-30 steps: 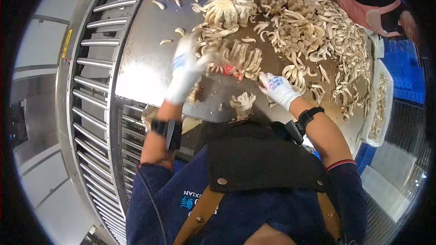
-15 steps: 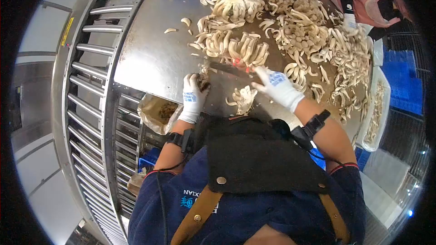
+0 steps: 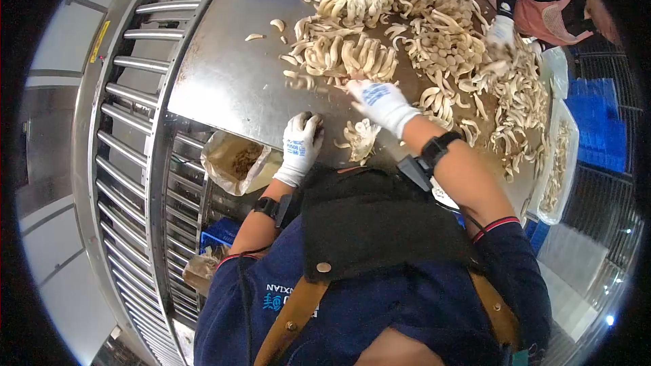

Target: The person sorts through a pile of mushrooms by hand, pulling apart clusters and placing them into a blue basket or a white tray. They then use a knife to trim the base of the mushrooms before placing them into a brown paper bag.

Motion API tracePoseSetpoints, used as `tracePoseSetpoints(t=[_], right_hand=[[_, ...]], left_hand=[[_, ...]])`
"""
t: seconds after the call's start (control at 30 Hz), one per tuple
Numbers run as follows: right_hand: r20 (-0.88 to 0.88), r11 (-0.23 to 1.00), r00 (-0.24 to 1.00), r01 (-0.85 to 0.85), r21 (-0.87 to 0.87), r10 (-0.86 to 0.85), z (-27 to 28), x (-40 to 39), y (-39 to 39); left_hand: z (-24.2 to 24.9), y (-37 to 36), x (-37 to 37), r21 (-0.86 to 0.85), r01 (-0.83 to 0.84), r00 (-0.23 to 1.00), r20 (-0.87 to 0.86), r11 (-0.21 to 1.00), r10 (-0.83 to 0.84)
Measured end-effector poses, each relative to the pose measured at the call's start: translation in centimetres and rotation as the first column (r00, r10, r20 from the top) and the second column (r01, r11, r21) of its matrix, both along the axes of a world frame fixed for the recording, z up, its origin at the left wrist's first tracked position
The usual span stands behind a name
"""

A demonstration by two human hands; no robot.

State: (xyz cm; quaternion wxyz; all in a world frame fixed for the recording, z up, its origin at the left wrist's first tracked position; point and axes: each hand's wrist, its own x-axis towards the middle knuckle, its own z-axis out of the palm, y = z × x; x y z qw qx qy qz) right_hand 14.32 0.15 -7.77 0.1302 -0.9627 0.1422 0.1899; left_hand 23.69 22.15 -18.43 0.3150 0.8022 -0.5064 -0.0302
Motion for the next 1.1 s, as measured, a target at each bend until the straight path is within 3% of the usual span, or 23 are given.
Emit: tracePoseSetpoints(t=[0.07,0.13,0.23,0.33,0.43,0.5,0.63,0.67,0.77,0.87,0.9,1.0,1.03,1.1], right_hand=[[0.111,0.992,0.988,0.099,0.082,-0.108,1.8,-3.4,-1.1],[0.269,0.980,0.945,0.157,0.121,-0.185,-0.1,-9.1,-2.2],[0.094,0.925,0.934,0.322,0.204,-0.345,0.0,-15.6,-1.8],[-0.022,0.839,0.892,0.434,0.330,-0.452,-0.6,-18.1,0.2],[-0.125,0.590,0.797,0.533,0.607,-0.591,-2.5,-17.6,2.2],[-0.132,0.515,0.782,0.516,0.684,-0.608,-4.8,-17.2,3.2],[-0.173,0.264,0.802,0.379,0.887,-0.572,-6.0,-14.6,4.2],[-0.400,0.021,0.710,0.504,0.864,-0.579,-1.4,-12.4,5.3],[-0.364,0.234,0.821,0.497,0.836,-0.440,3.7,-7.2,7.2],[-0.077,0.644,0.977,0.190,0.741,-0.200,3.2,-2.0,9.7],[-0.033,0.746,0.994,0.097,0.659,-0.100,4.0,0.2,10.6],[-0.042,0.815,0.999,0.026,0.579,-0.002,3.4,4.4,12.5],[0.002,0.823,1.000,0.015,0.568,-0.020,3.1,4.9,12.6],[-0.025,0.761,0.994,0.100,0.641,-0.110,1.5,5.2,12.4]], left_hand=[[0.4,0.0,-1.1,-0.050,-0.097,0.992,-0.091,0.994,0.092],[1.4,-0.1,-2.6,-0.038,-0.147,0.980,-0.142,0.988,0.140],[3.2,-0.5,-5.8,0.144,-0.140,0.976,-0.147,0.980,0.161],[4.0,-1.5,-8.8,0.215,-0.097,0.989,-0.092,0.972,0.119],[2.4,-1.9,-10.3,0.200,-0.058,0.998,0.005,0.978,0.058],[-0.7,-2.1,-10.1,0.094,-0.030,0.990,0.142,0.995,0.017],[-1.4,-1.6,-7.9,-0.194,-0.141,0.990,-0.030,0.971,0.138],[-0.6,-1.0,-7.0,-0.214,-0.200,0.980,-0.053,0.956,0.193],[1.7,2.4,-3.4,-0.298,-0.312,0.939,0.044,0.902,0.340],[3.7,8.1,0.9,-0.375,-0.359,0.872,0.192,0.855,0.450],[3.4,10.0,2.1,-0.307,-0.464,0.848,0.115,0.831,0.517],[-2.9,18.0,4.9,-0.001,-0.694,0.720,-0.038,0.720,0.693],[-5.0,21.7,4.8,0.190,-0.621,0.748,-0.146,0.760,0.648],[-4.9,26.9,3.8,0.569,-0.414,0.647,-0.366,0.711,0.669]])
